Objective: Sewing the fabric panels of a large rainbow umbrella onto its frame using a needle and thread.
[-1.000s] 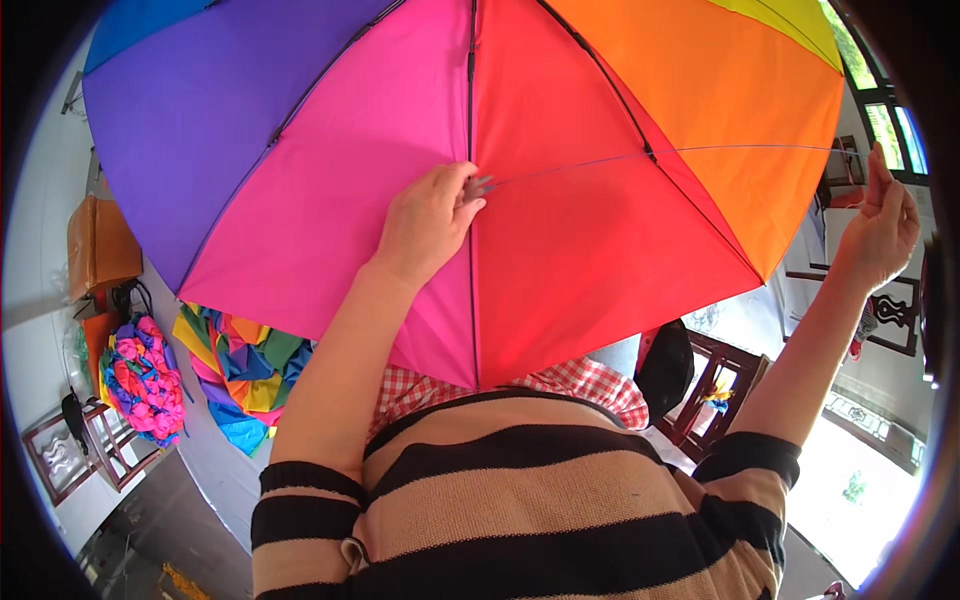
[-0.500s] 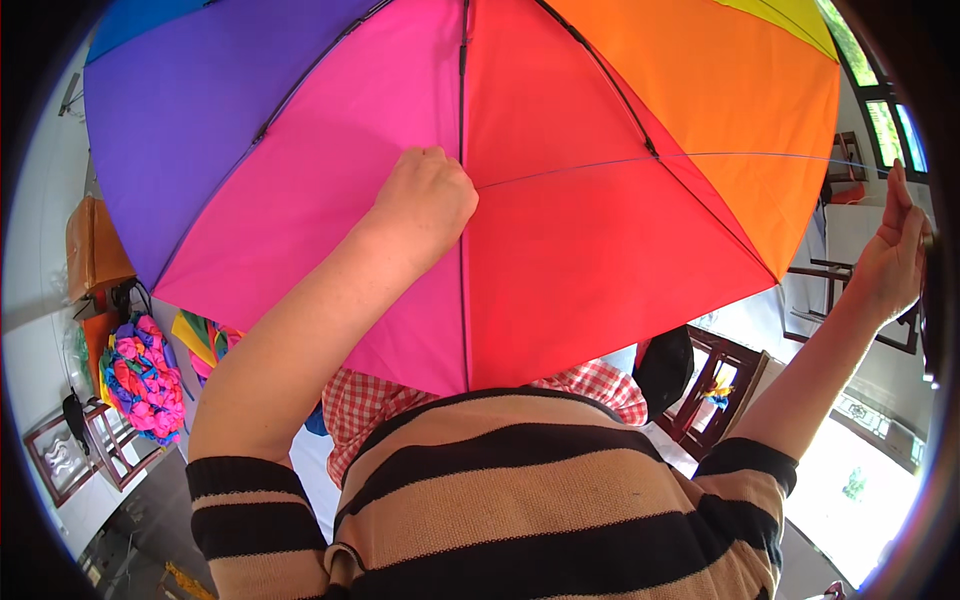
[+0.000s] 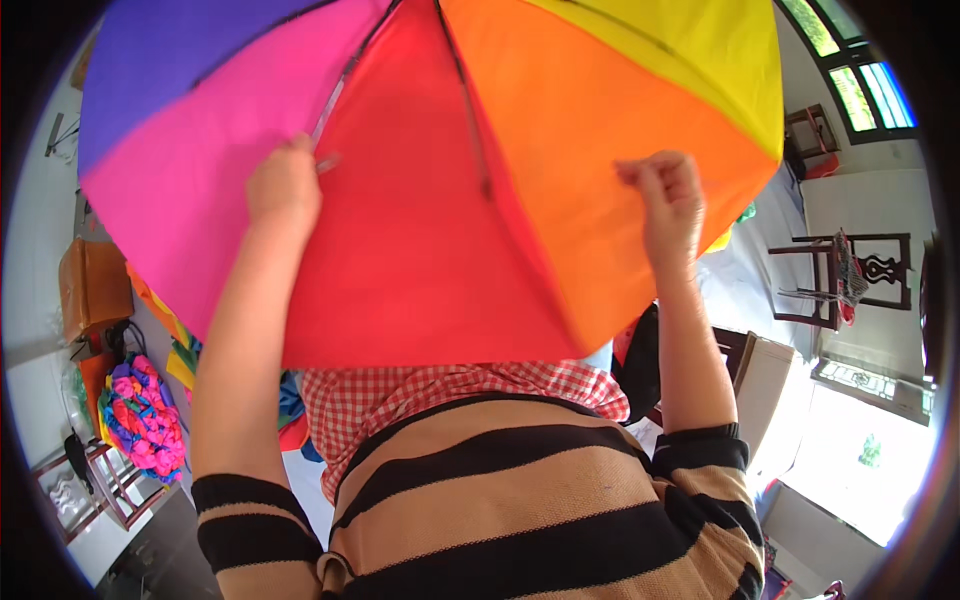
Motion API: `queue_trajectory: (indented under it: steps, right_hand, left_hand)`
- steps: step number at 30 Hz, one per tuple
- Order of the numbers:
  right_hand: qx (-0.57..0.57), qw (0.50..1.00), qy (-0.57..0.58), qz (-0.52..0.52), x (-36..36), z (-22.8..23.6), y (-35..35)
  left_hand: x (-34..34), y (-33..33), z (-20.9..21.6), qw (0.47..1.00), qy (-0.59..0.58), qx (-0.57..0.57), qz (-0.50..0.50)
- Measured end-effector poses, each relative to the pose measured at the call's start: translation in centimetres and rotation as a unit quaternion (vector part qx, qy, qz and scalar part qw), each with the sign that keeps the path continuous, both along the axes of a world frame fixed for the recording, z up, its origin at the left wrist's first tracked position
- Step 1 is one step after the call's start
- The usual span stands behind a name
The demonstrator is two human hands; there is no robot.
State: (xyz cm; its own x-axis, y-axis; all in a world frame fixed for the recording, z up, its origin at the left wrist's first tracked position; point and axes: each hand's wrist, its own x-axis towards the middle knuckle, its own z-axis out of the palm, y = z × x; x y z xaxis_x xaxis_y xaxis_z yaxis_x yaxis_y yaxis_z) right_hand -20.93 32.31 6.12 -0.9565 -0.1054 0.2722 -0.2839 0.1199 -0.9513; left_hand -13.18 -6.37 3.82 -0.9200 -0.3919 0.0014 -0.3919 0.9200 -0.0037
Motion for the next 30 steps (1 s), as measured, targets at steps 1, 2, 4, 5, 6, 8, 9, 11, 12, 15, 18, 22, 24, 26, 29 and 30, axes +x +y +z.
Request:
queue_trajectory:
  steps: [1,2,4,5,6,8,9,11,12,15,18,22,24,26,29,30]
  right_hand:
    - [0.013,0.999,-0.018,0.029,1.3,-0.8,-1.2]
    - [0.029,0.998,-0.034,0.052,2.6,-1.7,-2.0]
    - [0.094,0.987,-0.076,0.109,5.5,-3.5,-3.6]
    - [0.084,0.987,-0.078,0.113,6.7,-3.8,-4.3]
    - [0.113,0.979,-0.083,0.146,7.6,-4.0,-4.8]
    - [0.138,0.97,-0.093,0.175,8.0,-4.5,-5.6]
    - [0.146,0.967,-0.095,0.185,8.1,-4.5,-5.8]
    - [0.171,0.959,-0.099,0.203,8.2,-4.4,-6.1]
    - [0.171,0.959,-0.101,0.202,8.2,-4.4,-6.2]
    - [0.167,0.957,-0.108,0.213,8.0,-4.4,-6.5]
    - [0.157,0.956,-0.117,0.219,7.8,-4.1,-7.2]
    - [0.153,0.953,-0.125,0.23,7.4,-4.4,-8.0]
    - [0.152,0.953,-0.123,0.23,7.0,-4.5,-8.2]
    - [0.121,0.948,-0.171,0.24,6.6,-4.8,-8.4]
    - [0.069,0.948,-0.22,0.22,4.7,-5.5,-8.9]
    - [0.035,0.944,-0.251,0.211,3.9,-5.9,-9.5]
  left_hand:
    - [0.1,-2.7,0.2,0.999,0.032,-0.026,0.035]
    - [0.2,-3.9,0.0,0.998,0.029,-0.033,0.037]
    - [1.0,-5.8,-0.4,0.99,0.114,-0.044,0.068]
    - [1.3,-6.5,-0.8,0.983,0.157,-0.049,0.082]
    - [1.4,-5.6,-2.0,0.978,0.202,-0.045,0.037]
    - [1.3,-0.6,-2.9,0.976,0.216,0.023,-0.006]
    - [1.6,2.5,-2.7,0.979,0.185,0.084,-0.001]
    - [2.1,6.8,-3.7,0.977,0.106,0.186,-0.015]
    - [2.5,8.6,-4.3,0.968,0.12,0.219,-0.016]
    - [3.3,10.9,-6.3,0.957,0.13,0.258,-0.017]
    - [3.5,11.7,-7.4,0.956,0.125,0.266,-0.015]
    - [3.2,12.0,-7.5,0.958,0.157,0.24,-0.029]
    - [3.4,12.0,-7.2,0.959,0.117,0.254,-0.038]
    - [2.7,11.3,-6.9,0.96,0.102,0.255,-0.046]
    - [0.4,9.7,-4.9,0.916,0.065,0.395,0.015]
    - [-0.6,9.4,-4.8,0.918,0.068,0.391,0.008]
